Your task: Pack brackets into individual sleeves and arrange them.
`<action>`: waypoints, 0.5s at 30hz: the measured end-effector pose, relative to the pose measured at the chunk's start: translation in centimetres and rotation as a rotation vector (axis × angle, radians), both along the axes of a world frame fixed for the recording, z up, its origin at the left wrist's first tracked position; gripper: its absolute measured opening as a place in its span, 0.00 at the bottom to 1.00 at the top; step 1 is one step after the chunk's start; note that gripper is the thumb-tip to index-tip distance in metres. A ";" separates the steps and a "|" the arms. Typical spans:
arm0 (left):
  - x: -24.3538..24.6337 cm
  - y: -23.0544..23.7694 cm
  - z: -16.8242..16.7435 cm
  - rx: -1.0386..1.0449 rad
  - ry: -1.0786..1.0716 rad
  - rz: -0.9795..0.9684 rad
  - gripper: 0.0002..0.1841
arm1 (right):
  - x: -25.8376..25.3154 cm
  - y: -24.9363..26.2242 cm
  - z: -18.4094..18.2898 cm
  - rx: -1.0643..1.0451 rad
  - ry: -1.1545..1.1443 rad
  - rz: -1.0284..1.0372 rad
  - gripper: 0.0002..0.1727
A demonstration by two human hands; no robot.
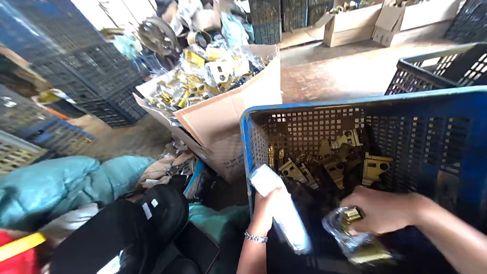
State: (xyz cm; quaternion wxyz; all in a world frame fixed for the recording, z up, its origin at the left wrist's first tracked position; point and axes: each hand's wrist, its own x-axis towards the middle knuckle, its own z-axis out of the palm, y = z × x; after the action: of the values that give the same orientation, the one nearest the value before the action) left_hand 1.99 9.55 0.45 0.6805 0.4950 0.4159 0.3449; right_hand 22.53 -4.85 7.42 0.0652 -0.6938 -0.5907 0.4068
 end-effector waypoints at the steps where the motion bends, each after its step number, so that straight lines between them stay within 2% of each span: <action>1: -0.4 0.1 0.0 0.033 0.016 -0.003 0.25 | 0.8 -0.6 1.9 0.132 0.030 0.029 0.19; 3: -0.4 -0.2 -0.5 0.144 0.074 -0.011 0.30 | 2.6 -1.0 4.5 0.778 0.187 -0.101 0.13; 4: -0.3 -0.5 -0.9 0.184 0.079 -0.014 0.34 | 2.8 0.0 5.5 1.036 0.315 -0.233 0.13; 5: 0.0 -0.7 -1.3 0.212 0.071 -0.013 0.37 | 2.5 1.1 6.3 1.181 0.421 -0.354 0.18; 6: 0.2 -1.2 -1.4 0.212 0.068 -0.021 0.40 | 1.9 2.0 6.3 1.196 0.411 -0.420 0.24; 8: 0.4 -2.5 -0.8 0.207 0.123 -0.081 0.41 | -0.4 2.7 2.8 0.970 0.243 -0.368 0.33; 10: 0.8 -3.4 -1.0 0.309 0.159 -0.166 0.37 | -3.1 2.8 -1.4 0.596 0.210 -0.241 0.28; 11: 1.1 -3.5 -1.7 0.401 0.136 -0.185 0.33 | -4.0 2.8 -3.3 0.499 0.235 -0.245 0.22; 13: 1.4 -3.6 -3.0 0.481 0.079 -0.213 0.29 | -4.8 2.4 -6.2 0.529 0.297 -0.318 0.15; 15: 1.4 -3.8 -2.7 0.423 0.023 -0.259 0.33 | -4.4 1.8 -7.5 0.564 0.475 -0.433 0.10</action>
State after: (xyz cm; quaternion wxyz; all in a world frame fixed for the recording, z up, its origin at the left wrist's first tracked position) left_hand 3.43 5.74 -2.25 0.5955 0.6795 0.2752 0.3286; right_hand 18.08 -3.03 -0.06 0.4705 -0.6438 -0.4881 0.3550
